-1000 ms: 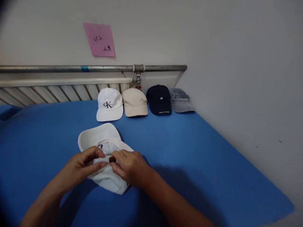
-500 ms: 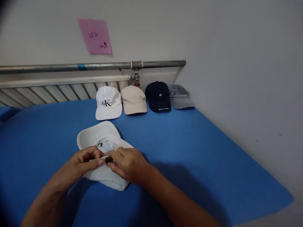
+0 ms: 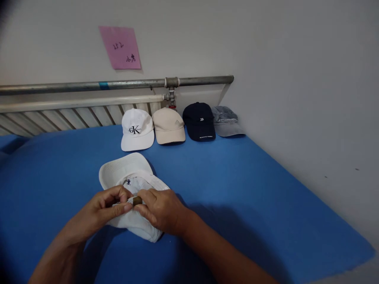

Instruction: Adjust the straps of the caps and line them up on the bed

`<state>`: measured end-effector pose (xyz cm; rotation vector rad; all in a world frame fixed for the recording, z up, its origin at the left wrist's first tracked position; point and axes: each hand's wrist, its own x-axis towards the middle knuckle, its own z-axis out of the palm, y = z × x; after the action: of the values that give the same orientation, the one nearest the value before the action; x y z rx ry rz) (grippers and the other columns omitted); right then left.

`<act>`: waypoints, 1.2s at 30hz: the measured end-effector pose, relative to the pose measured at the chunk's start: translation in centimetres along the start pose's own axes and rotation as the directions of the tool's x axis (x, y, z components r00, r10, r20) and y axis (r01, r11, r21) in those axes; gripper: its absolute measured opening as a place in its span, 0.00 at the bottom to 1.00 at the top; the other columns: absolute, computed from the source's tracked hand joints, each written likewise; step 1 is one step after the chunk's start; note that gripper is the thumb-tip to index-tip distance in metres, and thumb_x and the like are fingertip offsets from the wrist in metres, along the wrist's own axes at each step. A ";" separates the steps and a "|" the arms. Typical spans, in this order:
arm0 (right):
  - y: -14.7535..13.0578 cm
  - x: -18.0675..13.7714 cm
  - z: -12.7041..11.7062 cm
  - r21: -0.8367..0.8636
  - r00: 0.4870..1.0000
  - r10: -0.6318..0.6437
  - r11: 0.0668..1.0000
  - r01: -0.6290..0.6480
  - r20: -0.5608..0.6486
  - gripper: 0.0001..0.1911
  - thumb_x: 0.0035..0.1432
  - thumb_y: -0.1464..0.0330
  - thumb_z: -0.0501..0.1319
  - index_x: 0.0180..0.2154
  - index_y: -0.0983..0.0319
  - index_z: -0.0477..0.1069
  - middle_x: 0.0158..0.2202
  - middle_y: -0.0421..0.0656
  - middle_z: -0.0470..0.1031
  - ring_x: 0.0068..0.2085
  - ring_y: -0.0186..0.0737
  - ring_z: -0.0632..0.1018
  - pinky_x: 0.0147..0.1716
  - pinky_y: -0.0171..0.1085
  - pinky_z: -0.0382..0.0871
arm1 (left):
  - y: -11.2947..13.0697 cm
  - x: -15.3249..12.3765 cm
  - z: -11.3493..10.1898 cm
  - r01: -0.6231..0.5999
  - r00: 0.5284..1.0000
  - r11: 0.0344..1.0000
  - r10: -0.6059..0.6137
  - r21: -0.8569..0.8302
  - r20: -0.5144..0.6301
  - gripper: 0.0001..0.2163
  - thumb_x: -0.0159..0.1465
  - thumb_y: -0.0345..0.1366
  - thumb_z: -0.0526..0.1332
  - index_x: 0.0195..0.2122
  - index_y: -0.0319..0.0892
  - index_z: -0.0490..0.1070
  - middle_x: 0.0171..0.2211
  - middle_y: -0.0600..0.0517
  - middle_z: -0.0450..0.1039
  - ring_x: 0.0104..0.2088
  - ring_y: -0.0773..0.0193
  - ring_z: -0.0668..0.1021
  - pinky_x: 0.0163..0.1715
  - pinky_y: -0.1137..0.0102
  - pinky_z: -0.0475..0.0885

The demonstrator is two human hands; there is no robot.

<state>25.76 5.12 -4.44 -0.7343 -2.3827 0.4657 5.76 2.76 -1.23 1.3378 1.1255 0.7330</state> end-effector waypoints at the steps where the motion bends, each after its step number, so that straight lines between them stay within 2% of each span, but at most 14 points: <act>1: 0.0 0.0 0.0 0.017 1.000 0.014 1.000 -0.015 0.009 0.09 0.66 0.65 0.52 0.40 0.64 0.67 0.32 0.43 0.75 0.31 0.35 0.74 0.31 0.32 0.64 | 0.0 0.0 0.0 -0.001 1.000 1.000 0.001 0.009 -0.004 0.15 0.59 0.43 0.64 0.25 0.40 0.60 0.24 0.58 0.59 0.24 0.71 0.60 0.22 0.76 0.55; 4: 0.1 0.1 -0.2 0.064 0.998 0.053 0.996 -0.054 0.023 0.08 0.65 0.65 0.53 0.41 0.63 0.67 0.33 0.43 0.75 0.31 0.35 0.75 0.32 0.32 0.65 | 0.1 -0.3 -0.5 0.013 1.000 1.000 -0.013 0.014 0.009 0.13 0.60 0.43 0.63 0.27 0.40 0.63 0.24 0.57 0.60 0.25 0.71 0.61 0.23 0.76 0.57; 7: 0.2 0.1 -0.4 0.102 0.997 0.081 0.991 -0.082 0.014 0.07 0.63 0.65 0.55 0.40 0.61 0.68 0.33 0.42 0.76 0.32 0.35 0.75 0.33 0.33 0.66 | 0.1 -1.0 -1.6 0.031 0.997 0.997 -0.026 -0.070 0.078 0.10 0.60 0.40 0.64 0.38 0.42 0.68 0.32 0.54 0.68 0.31 0.69 0.68 0.30 0.75 0.64; 9: 0.2 0.1 -0.6 0.129 0.995 0.099 0.987 -0.099 0.003 0.06 0.63 0.66 0.55 0.39 0.61 0.68 0.34 0.42 0.76 0.33 0.36 0.75 0.34 0.33 0.66 | 0.0 -1.5 -2.4 0.015 0.995 0.991 -0.002 -0.136 0.098 0.14 0.59 0.38 0.66 0.44 0.44 0.67 0.40 0.51 0.71 0.38 0.65 0.71 0.36 0.72 0.67; 11: 0.3 0.2 -0.7 0.149 0.993 0.121 0.982 -0.119 -0.006 0.06 0.63 0.66 0.55 0.39 0.61 0.68 0.35 0.43 0.75 0.33 0.37 0.75 0.34 0.35 0.66 | -0.1 -1.6 -2.7 -0.004 0.997 0.987 0.016 -0.161 0.072 0.16 0.59 0.36 0.65 0.47 0.45 0.66 0.44 0.50 0.71 0.40 0.63 0.72 0.38 0.71 0.68; 14: 0.1 0.3 -0.8 0.136 0.989 0.123 0.985 -0.111 -0.086 0.08 0.59 0.66 0.59 0.41 0.61 0.69 0.38 0.45 0.75 0.38 0.41 0.74 0.39 0.39 0.66 | -0.2 -1.3 -2.3 -0.002 0.999 0.987 0.008 -0.160 0.037 0.15 0.60 0.35 0.64 0.48 0.45 0.66 0.42 0.50 0.72 0.37 0.65 0.73 0.36 0.72 0.67; 17: -0.4 0.4 -1.0 0.124 0.980 0.081 0.991 -0.058 -0.182 0.14 0.57 0.67 0.62 0.45 0.61 0.68 0.43 0.46 0.75 0.44 0.44 0.73 0.44 0.43 0.62 | -0.3 -0.6 -1.5 0.015 0.999 0.990 -0.008 -0.144 0.050 0.16 0.60 0.33 0.62 0.50 0.45 0.65 0.38 0.52 0.73 0.34 0.66 0.73 0.34 0.72 0.66; 20: -1.0 0.6 -0.9 0.120 0.986 0.065 0.992 -0.047 -0.153 0.09 0.59 0.70 0.60 0.43 0.60 0.68 0.41 0.44 0.76 0.43 0.42 0.73 0.43 0.42 0.60 | -0.5 -0.3 -1.0 0.027 0.998 0.993 -0.020 -0.116 0.057 0.18 0.60 0.33 0.61 0.51 0.44 0.64 0.37 0.52 0.73 0.34 0.66 0.72 0.33 0.72 0.65; 23: -1.2 0.5 -0.5 0.114 0.989 0.089 0.991 -0.076 -0.117 0.06 0.57 0.73 0.60 0.38 0.61 0.68 0.36 0.42 0.76 0.40 0.40 0.73 0.41 0.41 0.60 | -0.8 -0.3 -1.0 0.029 0.998 0.997 -0.025 -0.071 0.064 0.18 0.59 0.33 0.60 0.52 0.44 0.63 0.38 0.51 0.72 0.35 0.65 0.71 0.34 0.71 0.65; 27: -0.7 0.4 -0.3 0.224 0.993 0.072 0.973 -0.049 -0.095 0.06 0.55 0.77 0.60 0.33 0.61 0.66 0.36 0.43 0.74 0.39 0.39 0.73 0.42 0.40 0.62 | -0.8 -0.3 -1.1 0.018 0.989 0.995 -0.032 0.099 0.144 0.16 0.59 0.31 0.57 0.49 0.43 0.65 0.39 0.52 0.71 0.37 0.64 0.70 0.35 0.71 0.64; 31: -0.8 0.4 -0.6 0.406 0.994 0.083 0.912 -0.050 -0.064 0.05 0.56 0.75 0.62 0.33 0.60 0.67 0.34 0.40 0.75 0.38 0.36 0.73 0.43 0.38 0.64 | -0.4 -0.2 -1.1 0.002 0.978 0.931 -0.077 0.365 0.192 0.08 0.55 0.28 0.55 0.36 0.40 0.69 0.28 0.56 0.65 0.28 0.67 0.65 0.28 0.73 0.61; 33: -0.9 0.5 -0.8 0.466 0.992 0.119 0.880 -0.089 -0.036 0.04 0.56 0.73 0.62 0.33 0.60 0.69 0.32 0.39 0.75 0.37 0.36 0.74 0.43 0.38 0.65 | -0.2 -0.3 -1.0 0.009 0.978 0.910 -0.095 0.415 0.187 0.04 0.55 0.28 0.55 0.30 0.39 0.67 0.23 0.58 0.60 0.25 0.69 0.62 0.24 0.74 0.58; 36: -1.0 0.5 -1.2 0.558 0.982 0.188 0.813 -0.164 0.013 0.02 0.55 0.71 0.63 0.33 0.59 0.71 0.32 0.39 0.74 0.37 0.36 0.74 0.42 0.37 0.66 | 0.1 -0.3 -0.6 -0.007 0.983 0.900 -0.074 0.435 0.168 0.02 0.55 0.28 0.54 0.28 0.40 0.65 0.22 0.58 0.59 0.23 0.70 0.62 0.22 0.75 0.56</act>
<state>25.77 4.79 -2.80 -0.6755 -1.9799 1.1551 5.11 2.77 -0.97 1.7176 1.2035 0.3295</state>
